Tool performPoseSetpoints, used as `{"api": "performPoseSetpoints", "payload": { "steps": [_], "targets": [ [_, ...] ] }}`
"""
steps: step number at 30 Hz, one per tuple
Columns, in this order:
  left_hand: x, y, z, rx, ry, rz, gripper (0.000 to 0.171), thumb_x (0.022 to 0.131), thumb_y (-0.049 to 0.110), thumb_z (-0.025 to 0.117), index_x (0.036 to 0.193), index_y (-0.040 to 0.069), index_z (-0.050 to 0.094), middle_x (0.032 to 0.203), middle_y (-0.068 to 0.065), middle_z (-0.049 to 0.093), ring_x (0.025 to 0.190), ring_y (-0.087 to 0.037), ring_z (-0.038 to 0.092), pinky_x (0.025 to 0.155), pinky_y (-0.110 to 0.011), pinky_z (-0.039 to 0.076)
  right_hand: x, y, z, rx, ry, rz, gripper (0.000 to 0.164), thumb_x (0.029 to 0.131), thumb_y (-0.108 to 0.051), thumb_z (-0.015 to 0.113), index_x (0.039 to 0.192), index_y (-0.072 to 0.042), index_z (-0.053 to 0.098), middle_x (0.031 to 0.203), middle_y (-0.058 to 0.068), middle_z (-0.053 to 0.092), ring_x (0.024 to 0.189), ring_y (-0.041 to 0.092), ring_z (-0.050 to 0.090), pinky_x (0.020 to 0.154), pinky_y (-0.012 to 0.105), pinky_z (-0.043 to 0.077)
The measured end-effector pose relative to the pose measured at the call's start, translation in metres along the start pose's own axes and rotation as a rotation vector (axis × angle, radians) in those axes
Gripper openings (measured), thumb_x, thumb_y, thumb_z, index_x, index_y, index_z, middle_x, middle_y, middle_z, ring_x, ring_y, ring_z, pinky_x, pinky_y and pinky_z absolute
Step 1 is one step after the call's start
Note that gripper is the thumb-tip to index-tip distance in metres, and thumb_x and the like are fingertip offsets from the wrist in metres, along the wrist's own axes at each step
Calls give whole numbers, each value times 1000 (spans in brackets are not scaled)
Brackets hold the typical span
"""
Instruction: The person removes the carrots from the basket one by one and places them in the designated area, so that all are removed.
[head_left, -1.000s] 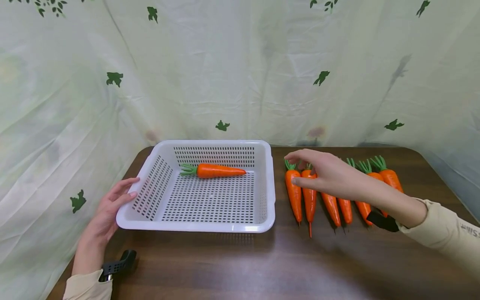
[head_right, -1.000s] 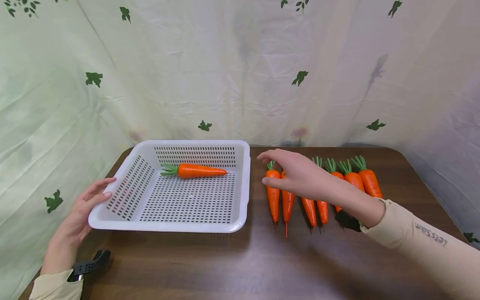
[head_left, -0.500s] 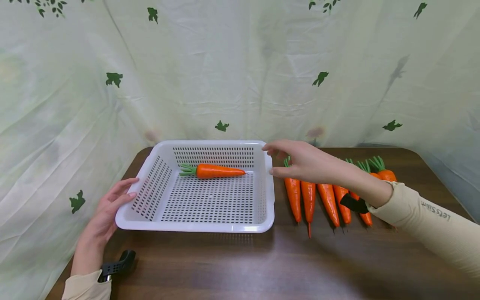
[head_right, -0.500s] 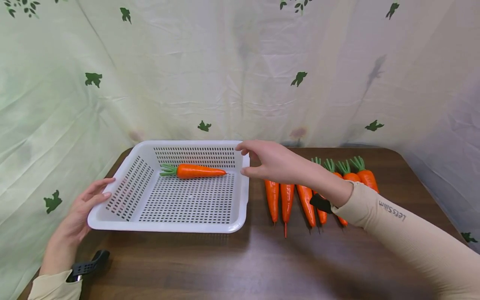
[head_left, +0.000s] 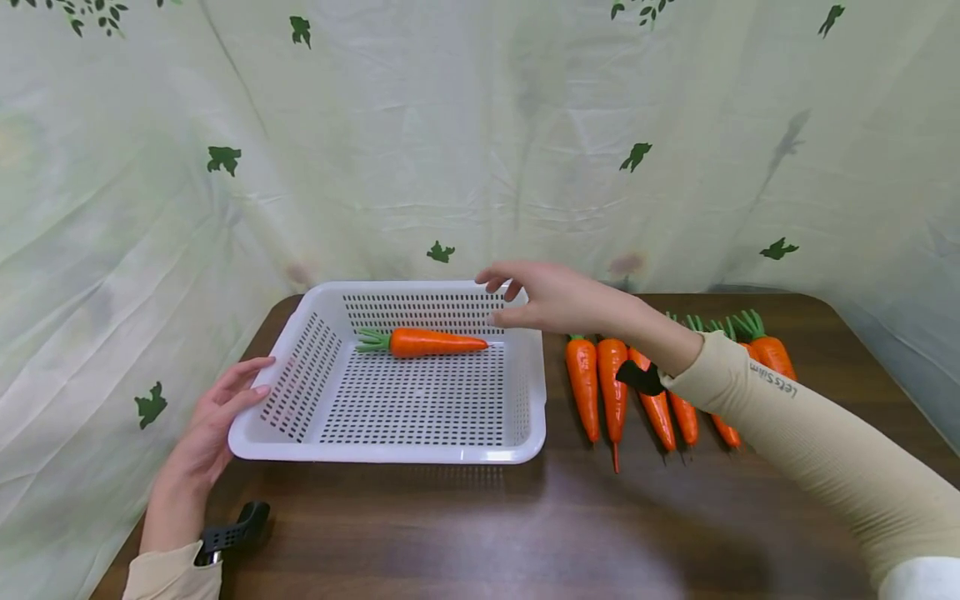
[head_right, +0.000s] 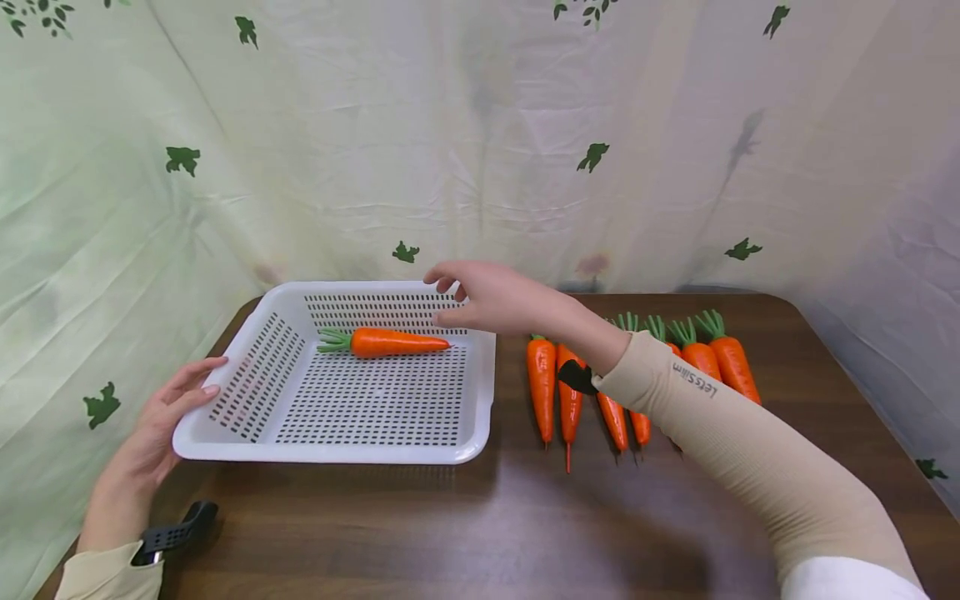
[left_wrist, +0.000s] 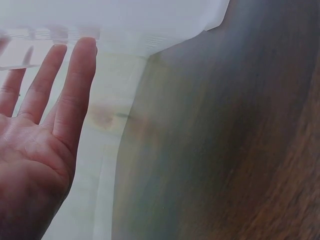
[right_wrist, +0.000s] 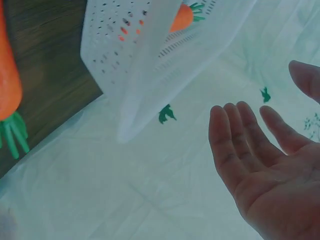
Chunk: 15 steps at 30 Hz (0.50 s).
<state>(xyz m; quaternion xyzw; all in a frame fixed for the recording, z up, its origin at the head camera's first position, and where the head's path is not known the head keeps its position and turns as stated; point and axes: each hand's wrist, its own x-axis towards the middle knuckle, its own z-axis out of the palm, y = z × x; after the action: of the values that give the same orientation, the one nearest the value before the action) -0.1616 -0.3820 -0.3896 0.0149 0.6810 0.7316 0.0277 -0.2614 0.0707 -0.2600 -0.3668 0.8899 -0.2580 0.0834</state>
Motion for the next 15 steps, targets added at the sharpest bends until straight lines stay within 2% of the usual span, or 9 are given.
{"api": "performPoseSetpoints", "payload": {
  "steps": [6,15],
  "targets": [
    [0,1,1,-4,5,-12,44,101,14,52,143,27,46,136,3,45,107,-14,63,79,-45,55,19,-7,5,45,-25,-28,48,94,-30,64,139,-16,51,129,0,58,112,16,56,87,33,50],
    [0,1,0,-5,17,-11,44,101,15,53,143,27,47,136,3,46,106,-14,64,79,-45,55,49,-19,16,75,12,-77,43,94,-29,65,133,-15,54,123,-3,59,104,9,58,87,28,48]
  ]
}}
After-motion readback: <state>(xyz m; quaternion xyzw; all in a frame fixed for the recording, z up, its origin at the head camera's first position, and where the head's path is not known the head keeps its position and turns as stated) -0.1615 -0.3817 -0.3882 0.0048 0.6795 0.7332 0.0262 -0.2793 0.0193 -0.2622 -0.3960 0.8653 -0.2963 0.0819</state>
